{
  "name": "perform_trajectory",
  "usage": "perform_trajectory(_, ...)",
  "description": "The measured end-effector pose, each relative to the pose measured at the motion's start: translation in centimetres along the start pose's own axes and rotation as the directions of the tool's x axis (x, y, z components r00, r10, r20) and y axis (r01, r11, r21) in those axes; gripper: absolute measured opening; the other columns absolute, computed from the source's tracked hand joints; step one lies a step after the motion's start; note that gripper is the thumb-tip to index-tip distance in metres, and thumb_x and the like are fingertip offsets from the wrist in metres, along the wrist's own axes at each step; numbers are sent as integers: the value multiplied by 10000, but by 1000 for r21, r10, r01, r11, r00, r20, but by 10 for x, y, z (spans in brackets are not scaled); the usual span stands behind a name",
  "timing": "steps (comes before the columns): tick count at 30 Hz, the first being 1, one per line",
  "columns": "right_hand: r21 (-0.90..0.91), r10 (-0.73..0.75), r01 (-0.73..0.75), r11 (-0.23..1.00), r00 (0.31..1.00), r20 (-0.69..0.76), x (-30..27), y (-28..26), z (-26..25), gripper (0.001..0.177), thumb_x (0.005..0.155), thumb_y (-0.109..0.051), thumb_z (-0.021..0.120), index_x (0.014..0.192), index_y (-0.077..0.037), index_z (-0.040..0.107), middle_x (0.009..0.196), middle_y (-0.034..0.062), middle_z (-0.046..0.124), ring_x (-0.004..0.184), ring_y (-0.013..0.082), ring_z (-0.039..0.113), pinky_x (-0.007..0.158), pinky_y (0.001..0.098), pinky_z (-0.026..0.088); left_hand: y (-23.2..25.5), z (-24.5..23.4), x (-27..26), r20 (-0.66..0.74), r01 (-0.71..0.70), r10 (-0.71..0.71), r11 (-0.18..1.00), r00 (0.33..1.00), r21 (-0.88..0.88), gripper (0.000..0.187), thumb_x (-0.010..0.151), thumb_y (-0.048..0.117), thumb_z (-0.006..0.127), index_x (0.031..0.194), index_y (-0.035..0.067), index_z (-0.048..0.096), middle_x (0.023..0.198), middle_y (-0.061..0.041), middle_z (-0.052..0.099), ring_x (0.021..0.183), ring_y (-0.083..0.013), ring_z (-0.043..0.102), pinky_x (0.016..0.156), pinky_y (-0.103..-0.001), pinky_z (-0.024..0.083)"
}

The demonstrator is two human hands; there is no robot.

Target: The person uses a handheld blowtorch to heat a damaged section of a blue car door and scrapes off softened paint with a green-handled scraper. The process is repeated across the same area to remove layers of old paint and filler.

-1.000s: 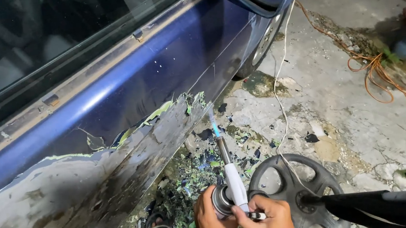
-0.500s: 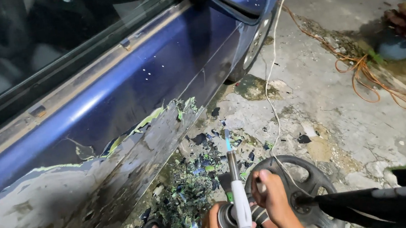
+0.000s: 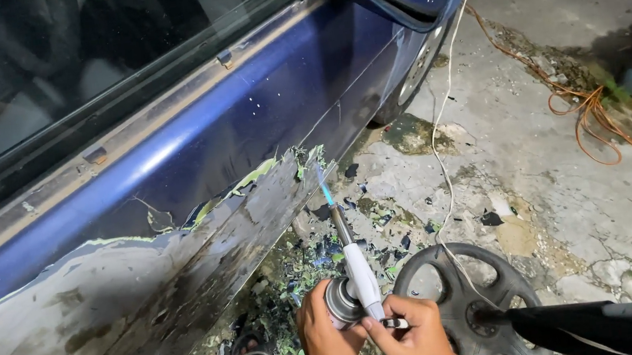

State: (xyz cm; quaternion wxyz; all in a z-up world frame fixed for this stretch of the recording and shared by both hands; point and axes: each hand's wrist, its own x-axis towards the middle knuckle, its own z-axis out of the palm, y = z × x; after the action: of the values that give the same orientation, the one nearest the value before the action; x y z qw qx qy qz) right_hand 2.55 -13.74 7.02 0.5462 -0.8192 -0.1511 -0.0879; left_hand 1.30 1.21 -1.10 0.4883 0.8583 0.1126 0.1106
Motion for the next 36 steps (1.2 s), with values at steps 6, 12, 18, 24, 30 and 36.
perform_trajectory(6, -33, 2, -4, 999, 999, -41, -1, 4, 6, 330, 827, -202, 773, 554, -135, 599, 448, -69, 574, 423, 32, 407, 375, 231, 285, -6, 6, 0, -20, 1, -1, 1000, 1000, 15, 905, 602, 318, 951, 1372, 145, 508, 1317, -122, 678, 1246, -344, 577, 1015, -571, 461)
perform_trajectory(12, 8, 50, -49, 999, 998, -47, -2, 2, 10, 326, 830, -144, 778, 551, -99, 615, 452, -53, 483, 427, 42, 346, 370, 240, 238, -4, 4, 1, -60, -31, 31, 1000, 998, 3, 842, 607, 296, 890, 1349, 127, 530, 1275, -129, 690, 1219, -351, 596, 998, -538, 468)
perform_trajectory(18, 0, 70, -70, 998, 997, -43, 0, 1, 11, 305, 836, -158, 772, 559, -94, 662, 446, -56, 531, 416, 37, 358, 363, 239, 255, -5, 4, 3, -71, -38, 39, 999, 997, 18, 850, 618, 312, 904, 1354, 134, 519, 1296, -136, 685, 1237, -368, 592, 1028, -575, 447)
perform_trajectory(24, 1, 77, -77, 997, 996, -40, 0, 0, 14, 249, 856, -193, 749, 627, -98, 771, 467, -63, 513, 438, 40, 383, 395, 229, 293, -2, -1, 4, -97, -77, 79, 997, 992, 31, 833, 600, 292, 889, 1334, 115, 537, 1265, -137, 697, 1215, -370, 617, 1035, -550, 430)
perform_trajectory(30, 32, 156, -155, 987, 987, -34, -3, 5, 17, 261, 867, -196, 749, 626, -95, 754, 483, -67, 478, 415, 33, 330, 365, 229, 220, -3, -4, 5, -75, -58, 60, 998, 995, 24, 865, 561, 194, 886, 1345, 118, 529, 1290, -145, 684, 1239, -385, 594, 1052, -574, 411)
perform_trajectory(36, 58, 170, -168, 984, 985, -28, -4, 11, 20, 272, 889, -199, 739, 637, -98, 723, 518, -69, 467, 470, 45, 328, 403, 231, 243, 1, -8, 7, -100, -82, 84, 996, 991, 28, 817, 593, 273, 882, 1319, 119, 542, 1247, -144, 701, 1195, -389, 624, 1031, -579, 429)
